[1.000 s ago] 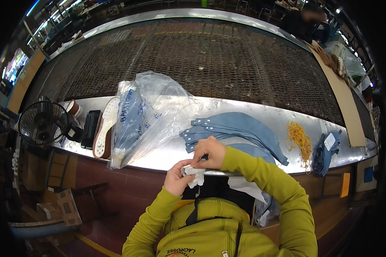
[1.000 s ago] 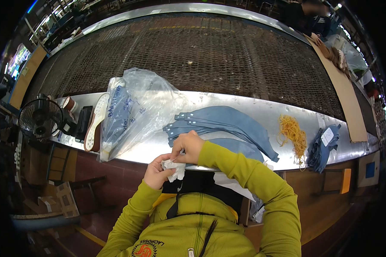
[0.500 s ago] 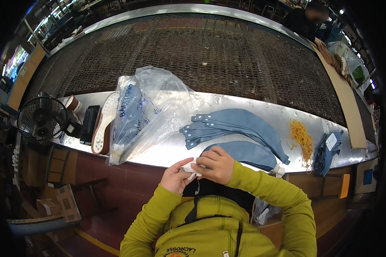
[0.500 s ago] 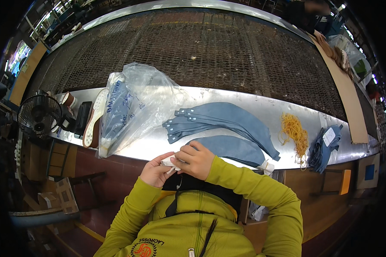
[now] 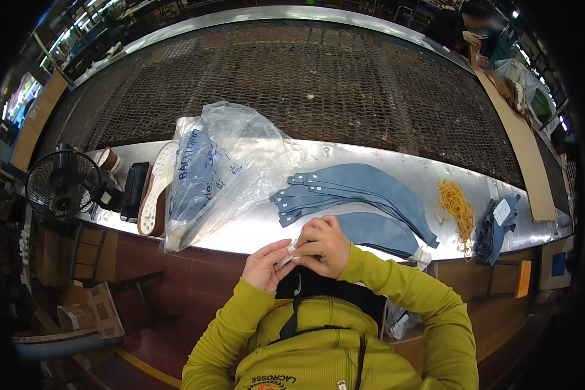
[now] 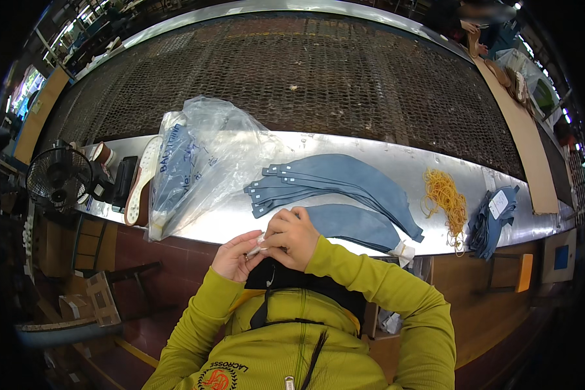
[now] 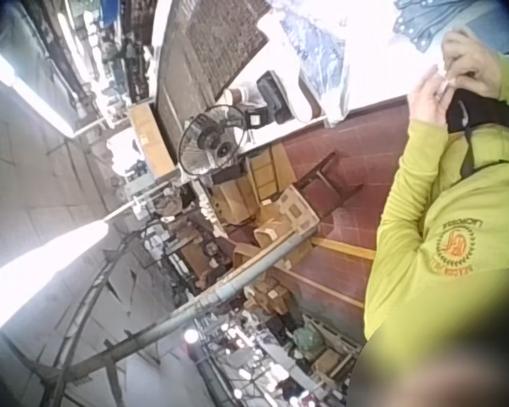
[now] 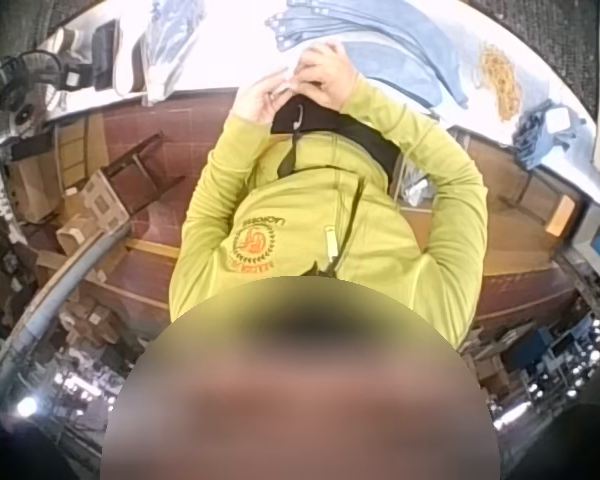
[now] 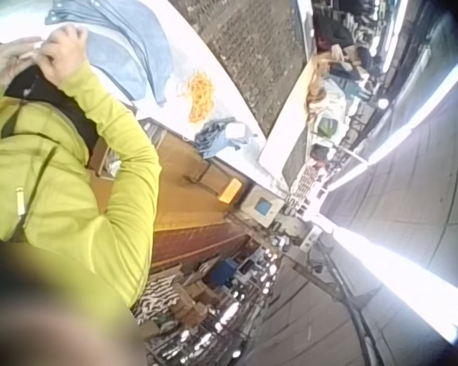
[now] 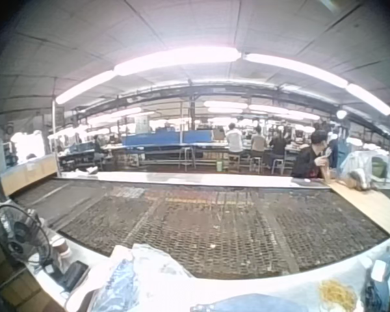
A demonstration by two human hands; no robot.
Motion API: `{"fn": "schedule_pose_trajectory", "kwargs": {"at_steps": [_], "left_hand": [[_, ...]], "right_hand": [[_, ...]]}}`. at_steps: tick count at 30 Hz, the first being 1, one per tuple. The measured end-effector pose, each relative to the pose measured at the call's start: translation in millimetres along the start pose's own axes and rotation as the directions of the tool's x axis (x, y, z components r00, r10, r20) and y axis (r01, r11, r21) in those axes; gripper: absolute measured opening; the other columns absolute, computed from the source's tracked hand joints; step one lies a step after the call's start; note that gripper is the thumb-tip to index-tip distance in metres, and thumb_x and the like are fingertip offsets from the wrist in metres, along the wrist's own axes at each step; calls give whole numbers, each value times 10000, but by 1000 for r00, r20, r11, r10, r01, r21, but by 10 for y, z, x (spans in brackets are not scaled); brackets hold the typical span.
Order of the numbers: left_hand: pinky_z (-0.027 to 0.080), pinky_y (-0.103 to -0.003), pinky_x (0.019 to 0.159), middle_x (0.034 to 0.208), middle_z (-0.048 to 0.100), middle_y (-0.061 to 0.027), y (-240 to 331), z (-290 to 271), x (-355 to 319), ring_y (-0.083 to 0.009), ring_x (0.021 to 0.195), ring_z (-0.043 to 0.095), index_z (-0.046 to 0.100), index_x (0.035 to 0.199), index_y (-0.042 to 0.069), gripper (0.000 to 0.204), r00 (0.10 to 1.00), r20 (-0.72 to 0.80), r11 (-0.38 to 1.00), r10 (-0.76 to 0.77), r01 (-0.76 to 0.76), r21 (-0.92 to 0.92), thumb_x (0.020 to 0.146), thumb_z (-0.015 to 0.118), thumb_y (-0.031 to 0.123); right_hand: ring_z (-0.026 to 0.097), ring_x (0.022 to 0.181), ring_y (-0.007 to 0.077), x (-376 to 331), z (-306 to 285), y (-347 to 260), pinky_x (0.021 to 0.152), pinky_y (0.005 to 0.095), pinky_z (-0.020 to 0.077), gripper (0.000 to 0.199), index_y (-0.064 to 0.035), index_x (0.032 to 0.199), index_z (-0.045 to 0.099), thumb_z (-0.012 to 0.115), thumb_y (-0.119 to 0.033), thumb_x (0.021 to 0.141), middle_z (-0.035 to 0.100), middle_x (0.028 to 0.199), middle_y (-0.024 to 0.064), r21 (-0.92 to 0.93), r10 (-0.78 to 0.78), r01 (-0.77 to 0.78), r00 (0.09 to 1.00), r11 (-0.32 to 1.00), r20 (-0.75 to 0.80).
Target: The person folds light blue fabric pieces on a metal table, aligns edges, and stacks them. The person then picks up a white paper label, folds it, and places it on the stack. The person handles the fabric and label by hand without visible tools.
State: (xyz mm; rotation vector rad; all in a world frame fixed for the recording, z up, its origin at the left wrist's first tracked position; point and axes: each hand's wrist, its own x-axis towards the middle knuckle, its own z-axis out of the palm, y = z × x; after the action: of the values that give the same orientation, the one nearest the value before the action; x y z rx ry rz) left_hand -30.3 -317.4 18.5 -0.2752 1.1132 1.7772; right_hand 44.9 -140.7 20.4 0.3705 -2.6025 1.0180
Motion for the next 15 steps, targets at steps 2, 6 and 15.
{"fn": "schedule_pose_trajectory", "kwargs": {"at_steps": [2,6,15], "left_hand": [[573,-274,798,979,638,-117,-5,3,-4,-177,869,662,555,1157,-33,257,1000,-6,1000,0,0,-5,926,541,78],[559,-265,791,1006,639,-120,-62,-26,-23,-179,866,662,551,1165,-30,264,997,63,997,54,-51,-57,921,555,71],[541,-239,756,1018,617,-129,-339,-6,47,-150,879,640,449,1215,-24,435,856,154,764,494,-512,393,829,646,-50]], "right_hand": [[509,907,168,19,-2,-1,853,373,279,71,-152,781,669,717,-193,750,573,828,-37,26,68,-68,998,997,12],[505,902,165,79,-14,-17,862,370,263,116,-142,754,630,728,-201,733,572,825,-32,63,193,-196,980,979,54],[509,966,149,421,-200,60,859,359,267,232,-144,887,697,768,-268,704,653,912,-37,-90,298,-285,891,954,343]]}}
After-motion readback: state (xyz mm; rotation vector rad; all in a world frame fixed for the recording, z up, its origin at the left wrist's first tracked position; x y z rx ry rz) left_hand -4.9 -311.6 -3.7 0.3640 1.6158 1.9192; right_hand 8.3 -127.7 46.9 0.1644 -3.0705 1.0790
